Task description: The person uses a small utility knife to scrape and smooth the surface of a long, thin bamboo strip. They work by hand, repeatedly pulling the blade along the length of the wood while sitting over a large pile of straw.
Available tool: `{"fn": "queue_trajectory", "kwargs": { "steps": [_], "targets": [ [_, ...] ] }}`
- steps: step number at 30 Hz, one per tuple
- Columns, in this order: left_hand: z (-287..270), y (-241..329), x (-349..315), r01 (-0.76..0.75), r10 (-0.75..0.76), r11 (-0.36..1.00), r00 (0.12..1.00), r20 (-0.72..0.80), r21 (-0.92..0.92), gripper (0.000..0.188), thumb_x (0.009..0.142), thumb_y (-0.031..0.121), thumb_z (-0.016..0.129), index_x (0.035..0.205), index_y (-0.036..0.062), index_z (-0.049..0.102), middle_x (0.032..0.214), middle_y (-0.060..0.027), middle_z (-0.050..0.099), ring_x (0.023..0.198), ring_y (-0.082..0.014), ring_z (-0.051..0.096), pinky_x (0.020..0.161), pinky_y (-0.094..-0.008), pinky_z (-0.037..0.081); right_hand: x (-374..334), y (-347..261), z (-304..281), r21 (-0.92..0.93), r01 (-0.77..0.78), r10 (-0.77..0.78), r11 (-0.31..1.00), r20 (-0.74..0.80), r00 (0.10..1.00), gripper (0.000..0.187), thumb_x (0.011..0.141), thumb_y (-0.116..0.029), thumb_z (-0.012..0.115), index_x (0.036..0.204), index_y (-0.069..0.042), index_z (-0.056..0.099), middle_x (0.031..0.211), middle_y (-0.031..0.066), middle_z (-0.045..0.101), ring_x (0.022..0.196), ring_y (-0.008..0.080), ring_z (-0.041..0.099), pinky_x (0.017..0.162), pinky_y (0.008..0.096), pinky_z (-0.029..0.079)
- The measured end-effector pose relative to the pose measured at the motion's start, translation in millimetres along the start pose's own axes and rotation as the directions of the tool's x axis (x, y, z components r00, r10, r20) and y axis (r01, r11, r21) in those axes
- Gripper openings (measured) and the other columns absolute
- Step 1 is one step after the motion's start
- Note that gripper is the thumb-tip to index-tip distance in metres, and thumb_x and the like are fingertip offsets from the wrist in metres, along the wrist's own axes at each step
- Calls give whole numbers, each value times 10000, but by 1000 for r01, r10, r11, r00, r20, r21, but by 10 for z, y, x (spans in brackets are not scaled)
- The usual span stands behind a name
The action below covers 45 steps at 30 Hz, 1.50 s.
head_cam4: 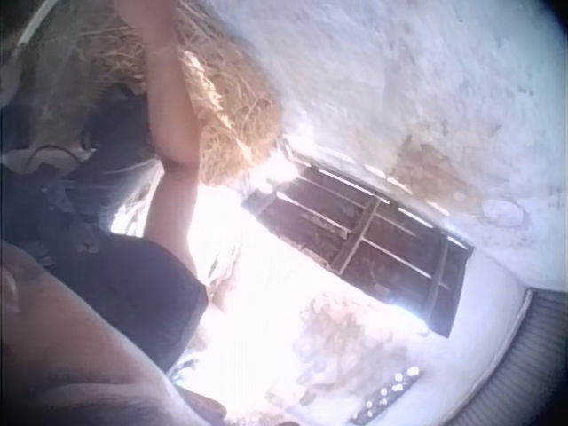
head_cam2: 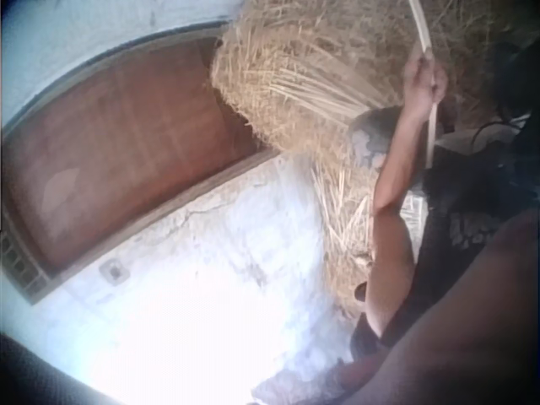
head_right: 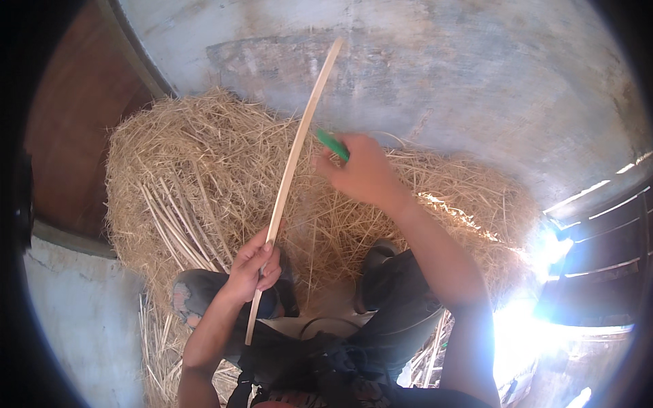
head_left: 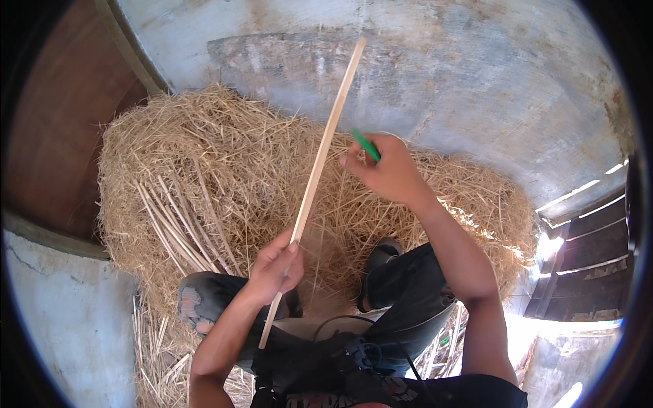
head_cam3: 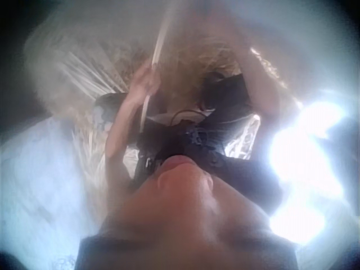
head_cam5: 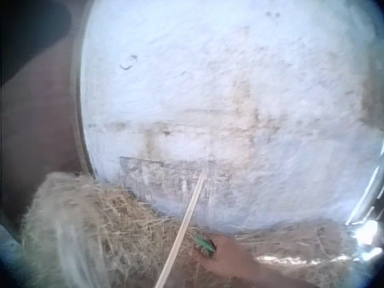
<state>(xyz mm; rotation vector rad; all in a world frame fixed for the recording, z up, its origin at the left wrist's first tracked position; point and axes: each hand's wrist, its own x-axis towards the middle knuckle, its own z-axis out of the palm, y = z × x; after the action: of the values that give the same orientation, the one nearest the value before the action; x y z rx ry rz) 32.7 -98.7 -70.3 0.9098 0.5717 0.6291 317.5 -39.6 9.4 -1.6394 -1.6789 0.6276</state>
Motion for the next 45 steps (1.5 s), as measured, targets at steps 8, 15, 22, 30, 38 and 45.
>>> {"fn": "queue_trajectory", "kwargs": {
  "steps": [8,15,22,30,38,45],
  "targets": [
    [20,49,25,49,-58,996,992,-116,-81,485,1114,250,426,1584,166,340,661,37,325,438,-58,271,398,-209,248,-319,-29,582,-395,208,-91,895,294,951,233,818,-248,712,758,-23,711,689,187,676,676,383,694,666,490,559],
    [7,83,20,83,-90,995,983,-162,-55,478,1112,225,427,1581,172,352,659,47,313,441,-54,259,398,-213,239,-258,-2,733,-477,139,-21,868,245,969,155,792,-162,655,827,-53,759,741,220,699,696,400,703,648,501,562],
    [12,143,2,68,-81,994,985,-151,-90,469,1105,221,445,1565,159,379,650,49,306,431,-50,257,396,-221,229,-149,-47,770,-537,119,7,835,227,974,234,798,-135,625,978,-114,773,762,212,709,744,401,716,668,511,561],
    [9,153,-48,66,-80,993,984,-157,-95,457,1106,211,439,1557,153,389,650,50,304,427,-45,262,397,-220,231,-152,-141,765,-557,130,-47,820,162,986,146,876,-126,583,871,-73,718,768,179,704,747,375,720,641,494,562],
    [28,166,-68,77,-88,994,985,-149,-80,442,1107,183,419,1548,146,403,652,47,309,427,-47,265,398,-219,238,-22,-19,723,-552,76,-17,830,111,994,159,838,-138,624,928,-101,750,771,193,710,743,382,719,657,496,564],
    [81,109,-99,139,-141,990,984,-105,-23,454,1104,156,403,1557,119,392,649,41,308,422,-51,271,392,-226,243,275,300,414,-651,-7,-88,759,-113,990,154,863,-139,608,862,-57,738,753,187,706,729,395,720,642,484,568]
  ]
}}
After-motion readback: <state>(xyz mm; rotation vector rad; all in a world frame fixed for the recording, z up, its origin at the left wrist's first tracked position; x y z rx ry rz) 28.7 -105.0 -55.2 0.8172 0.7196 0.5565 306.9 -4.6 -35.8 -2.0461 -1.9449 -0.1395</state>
